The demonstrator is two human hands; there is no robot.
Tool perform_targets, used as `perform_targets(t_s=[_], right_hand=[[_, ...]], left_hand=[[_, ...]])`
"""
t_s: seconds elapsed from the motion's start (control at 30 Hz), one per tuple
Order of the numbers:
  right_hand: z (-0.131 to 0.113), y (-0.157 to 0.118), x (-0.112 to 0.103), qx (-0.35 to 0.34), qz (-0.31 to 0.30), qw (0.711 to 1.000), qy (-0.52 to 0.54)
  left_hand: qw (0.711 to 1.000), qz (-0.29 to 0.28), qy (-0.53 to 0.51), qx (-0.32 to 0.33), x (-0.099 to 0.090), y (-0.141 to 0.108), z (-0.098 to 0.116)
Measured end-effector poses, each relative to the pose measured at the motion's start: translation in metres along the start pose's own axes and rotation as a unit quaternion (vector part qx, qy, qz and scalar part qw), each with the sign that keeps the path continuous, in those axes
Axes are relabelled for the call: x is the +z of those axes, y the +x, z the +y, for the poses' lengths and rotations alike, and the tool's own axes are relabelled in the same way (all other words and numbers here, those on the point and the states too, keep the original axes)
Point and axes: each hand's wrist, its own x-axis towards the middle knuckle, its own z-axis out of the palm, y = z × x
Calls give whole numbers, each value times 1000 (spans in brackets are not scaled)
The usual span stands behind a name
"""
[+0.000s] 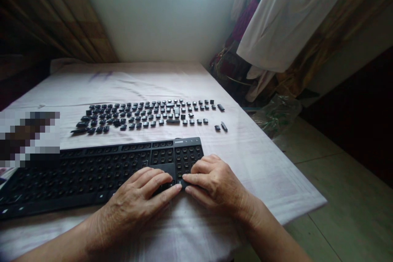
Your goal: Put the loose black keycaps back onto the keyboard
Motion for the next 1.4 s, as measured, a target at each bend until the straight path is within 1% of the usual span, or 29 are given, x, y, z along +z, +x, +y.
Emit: perform_targets(t_s=[0.27, 0.47, 0.57, 0.7, 0.97, 1.13, 1.3, 1.4], right_hand=[[-11, -5, 0, -11, 7, 998, -69], [-19, -6, 0, -6, 15, 994, -109], [-18, -7, 3, 2, 30, 994, -103], [-15, -9, 7, 9, 53, 995, -79], [-12, -11, 5, 33, 59, 997, -28], [-11, -11, 5, 51, 60, 996, -37], [-11, -11, 6, 44, 56, 997, -32], [-11, -11, 6, 51, 58, 996, -33]], left_hand=[[1000, 1, 7, -3, -1, 0, 1], [1000, -1, 15, 1, 1, -2, 1], [1000, 8, 14, 3, 2, -3, 1], [1000, 4, 11, 4, 2, -4, 1], [1000, 21, 14, 9, 0, -2, 0], [1000, -5, 5, 2, 0, -1, 1], [1000, -5, 1, 1, 0, -1, 1], [1000, -15, 0, 2, 0, -1, 1]])
